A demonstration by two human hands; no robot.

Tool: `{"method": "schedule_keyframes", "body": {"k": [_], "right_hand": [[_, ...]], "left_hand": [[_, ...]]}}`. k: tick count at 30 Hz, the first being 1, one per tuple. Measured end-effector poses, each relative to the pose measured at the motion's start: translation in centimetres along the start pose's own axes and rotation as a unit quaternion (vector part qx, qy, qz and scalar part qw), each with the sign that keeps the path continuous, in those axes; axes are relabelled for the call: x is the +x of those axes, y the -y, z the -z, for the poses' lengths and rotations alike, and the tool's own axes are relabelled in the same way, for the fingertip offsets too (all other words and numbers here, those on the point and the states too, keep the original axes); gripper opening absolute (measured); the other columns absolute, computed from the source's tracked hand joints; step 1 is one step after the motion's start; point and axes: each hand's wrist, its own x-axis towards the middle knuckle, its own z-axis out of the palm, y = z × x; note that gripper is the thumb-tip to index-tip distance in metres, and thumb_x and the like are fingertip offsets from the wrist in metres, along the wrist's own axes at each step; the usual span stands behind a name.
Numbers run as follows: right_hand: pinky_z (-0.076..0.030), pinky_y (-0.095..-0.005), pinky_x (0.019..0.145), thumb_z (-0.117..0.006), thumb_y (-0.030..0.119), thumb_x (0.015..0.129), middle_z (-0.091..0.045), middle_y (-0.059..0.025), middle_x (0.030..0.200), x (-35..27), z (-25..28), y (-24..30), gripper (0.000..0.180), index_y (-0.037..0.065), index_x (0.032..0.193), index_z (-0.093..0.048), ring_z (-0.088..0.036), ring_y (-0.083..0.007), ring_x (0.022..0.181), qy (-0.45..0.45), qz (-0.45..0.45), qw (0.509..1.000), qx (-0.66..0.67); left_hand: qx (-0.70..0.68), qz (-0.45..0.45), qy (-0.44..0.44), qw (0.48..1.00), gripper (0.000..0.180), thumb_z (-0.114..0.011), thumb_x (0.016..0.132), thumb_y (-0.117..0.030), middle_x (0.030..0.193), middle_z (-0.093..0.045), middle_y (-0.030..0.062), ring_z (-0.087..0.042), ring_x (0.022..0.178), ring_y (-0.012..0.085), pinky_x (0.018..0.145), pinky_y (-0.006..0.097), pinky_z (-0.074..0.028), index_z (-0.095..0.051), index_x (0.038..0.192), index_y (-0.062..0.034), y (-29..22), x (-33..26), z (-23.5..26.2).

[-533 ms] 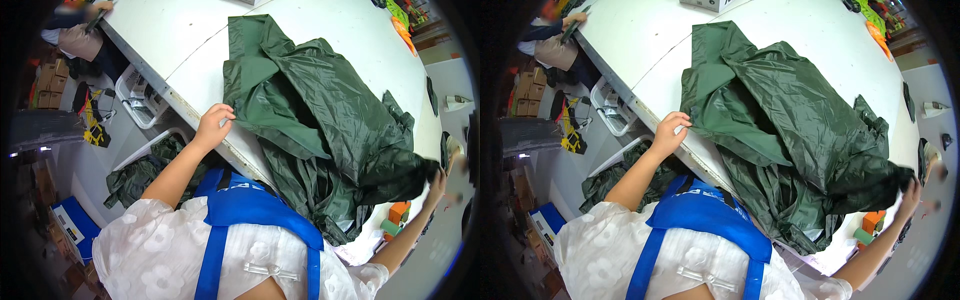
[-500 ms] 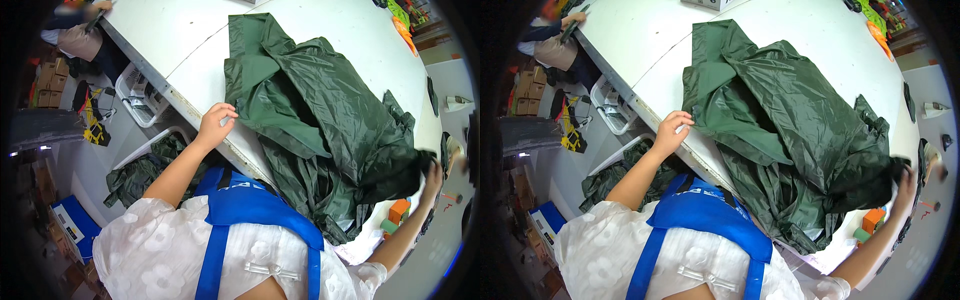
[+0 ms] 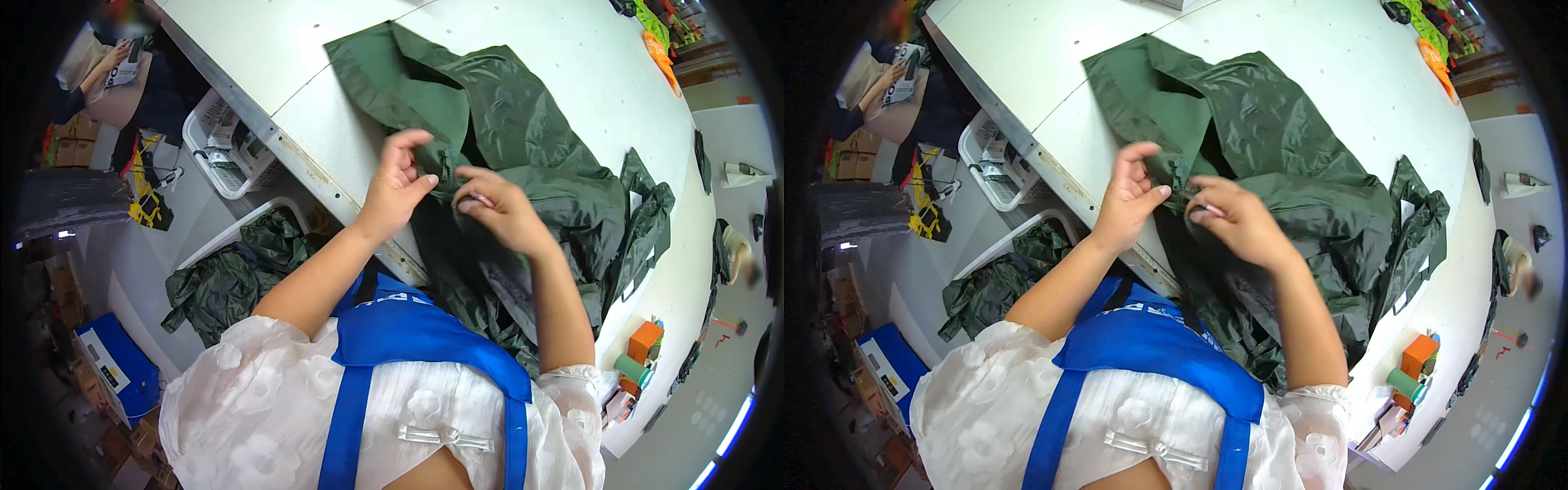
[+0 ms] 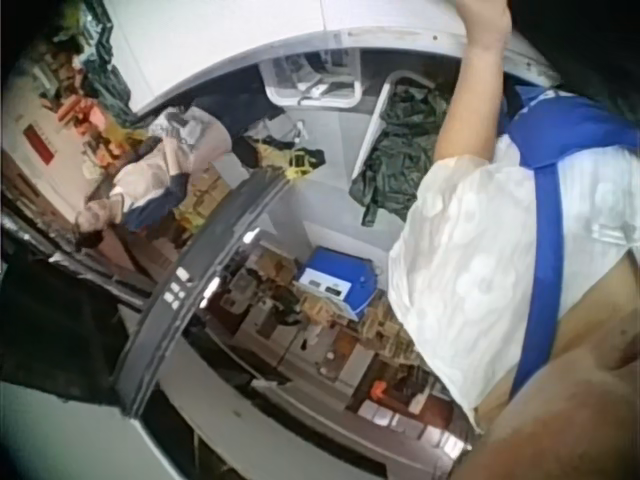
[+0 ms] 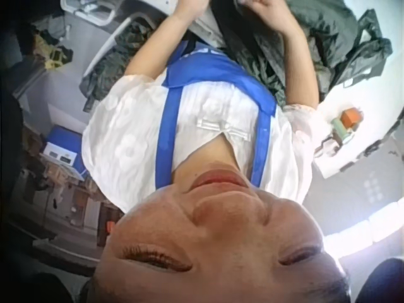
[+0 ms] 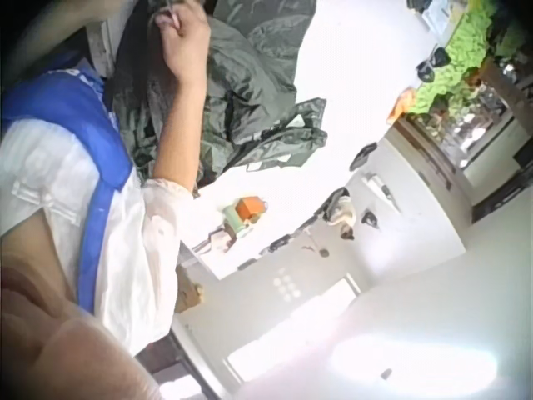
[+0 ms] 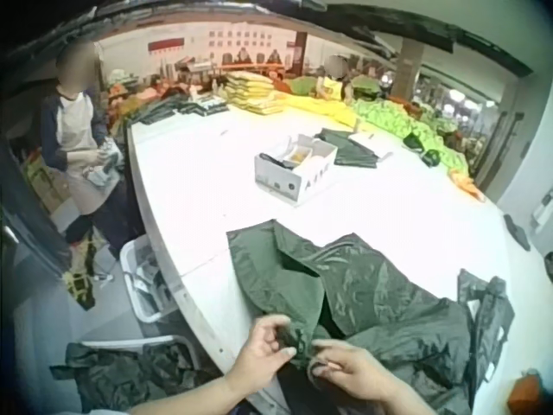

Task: The person trims excess threads and fabric from a green jacket using small scissors. They repeatedly unfold, cut, and refold the jacket on a white table, handling the garment one at a time.

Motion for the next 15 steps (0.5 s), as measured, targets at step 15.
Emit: {"method": "schedule_keyframes", "body": {"k": [15], "right_hand": [[-0.046,-0.0316,0.080,-0.060,-0.002,0.079,-0.062,-0.0120,0.096,-1.0,-4.3,-0.9,0.012,-0.002,0.092,-0.061,-0.060,-0.0248,0.090,-0.098,0.005,0.994,0.042]], "left_hand": [[-0.075,0.272,-0.106,0.954,0.021,-0.069,0.081,-0.007,0.084,-0.054,-0.0014,-0.049,0.072,0.0083,0.067,0.023,-0.042,-0.061,0.101,-0.0014,-0.4,-0.6,1.2]]}}
